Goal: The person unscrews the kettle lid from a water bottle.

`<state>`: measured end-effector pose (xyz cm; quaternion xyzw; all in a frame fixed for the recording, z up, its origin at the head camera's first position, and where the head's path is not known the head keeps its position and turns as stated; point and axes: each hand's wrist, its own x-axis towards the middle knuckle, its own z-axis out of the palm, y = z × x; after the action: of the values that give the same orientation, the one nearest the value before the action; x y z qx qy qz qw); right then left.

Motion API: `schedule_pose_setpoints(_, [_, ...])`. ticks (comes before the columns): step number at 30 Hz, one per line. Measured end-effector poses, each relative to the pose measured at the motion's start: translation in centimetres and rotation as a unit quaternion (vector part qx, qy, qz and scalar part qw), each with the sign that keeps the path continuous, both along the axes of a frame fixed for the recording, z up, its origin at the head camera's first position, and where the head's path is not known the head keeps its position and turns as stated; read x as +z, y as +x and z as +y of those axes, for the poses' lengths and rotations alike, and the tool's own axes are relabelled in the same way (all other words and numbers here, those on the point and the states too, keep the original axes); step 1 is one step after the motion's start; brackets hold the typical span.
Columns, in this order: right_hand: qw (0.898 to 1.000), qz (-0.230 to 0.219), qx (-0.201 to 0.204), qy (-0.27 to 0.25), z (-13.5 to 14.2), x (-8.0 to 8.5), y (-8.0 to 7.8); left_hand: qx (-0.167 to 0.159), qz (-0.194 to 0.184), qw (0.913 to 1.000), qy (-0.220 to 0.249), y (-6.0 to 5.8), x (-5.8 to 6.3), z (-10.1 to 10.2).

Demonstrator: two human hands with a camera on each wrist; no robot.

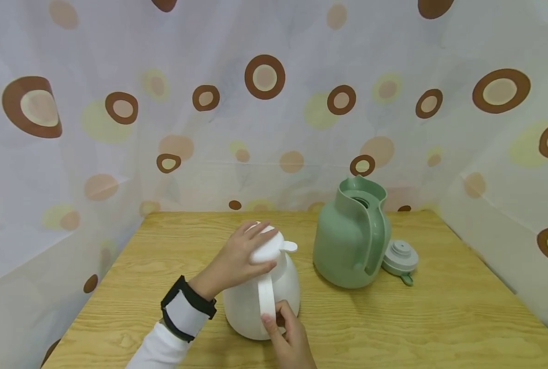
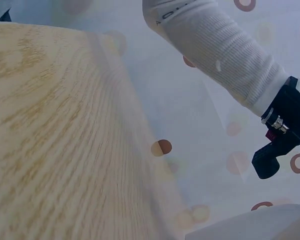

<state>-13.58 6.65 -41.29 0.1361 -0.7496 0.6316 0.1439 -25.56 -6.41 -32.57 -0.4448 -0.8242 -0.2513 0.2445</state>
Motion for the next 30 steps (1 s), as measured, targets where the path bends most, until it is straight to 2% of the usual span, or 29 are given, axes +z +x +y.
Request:
schedule_pose_setpoints(3, [1.000, 0.006, -0.016, 0.008, 0.0, 0.1, 0.2, 0.010, 0.004, 0.9999, -0.007, 0.4, 0.0, 0.1])
schedule_pose_setpoints(9, [0.999, 0.017, -0.042, 0.017, -0.1, 0.2, 0.2, 0.067, 0.038, 0.9970, 0.009, 1.4, -0.3, 1.2])
schedule_pose_setpoints(14, [0.999, 0.028, -0.026, 0.024, 0.0, 0.0, 0.0, 0.105, 0.024, 0.9941, 0.010, 1.9, -0.4, 1.6])
schedule_pose_setpoints(19, [0.999, 0.030, 0.001, 0.013, 0.5, -0.1, 0.0, 0.112, 0.026, 0.9932, -0.018, 1.6, -0.1, 1.1])
schedule_pose_setpoints(21, [0.999, 0.035, 0.009, 0.001, 0.6, -0.2, -0.1, 0.095, 0.034, 0.9942, -0.035, 1.1, 0.0, 0.6])
schedule_pose_setpoints(23, [0.999, 0.039, 0.018, -0.007, 0.7, -0.2, -0.1, 0.053, 0.038, 0.9971, -0.039, 0.4, 0.1, 0.0])
schedule_pose_setpoints(27, [0.999, 0.048, 0.024, -0.007, 0.8, -0.3, -0.2, -0.056, 0.017, 0.9980, -0.026, -0.9, 0.2, -1.1])
schedule_pose_setpoints(28, [0.998, 0.051, 0.023, -0.007, 0.7, -0.3, -0.2, -0.077, 0.010, 0.9968, -0.019, -1.1, 0.2, -1.2])
schedule_pose_setpoints(30, [0.998, 0.057, 0.019, -0.006, 0.7, -0.4, -0.3, -0.096, 0.000, 0.9953, -0.010, -1.4, 0.1, -1.4])
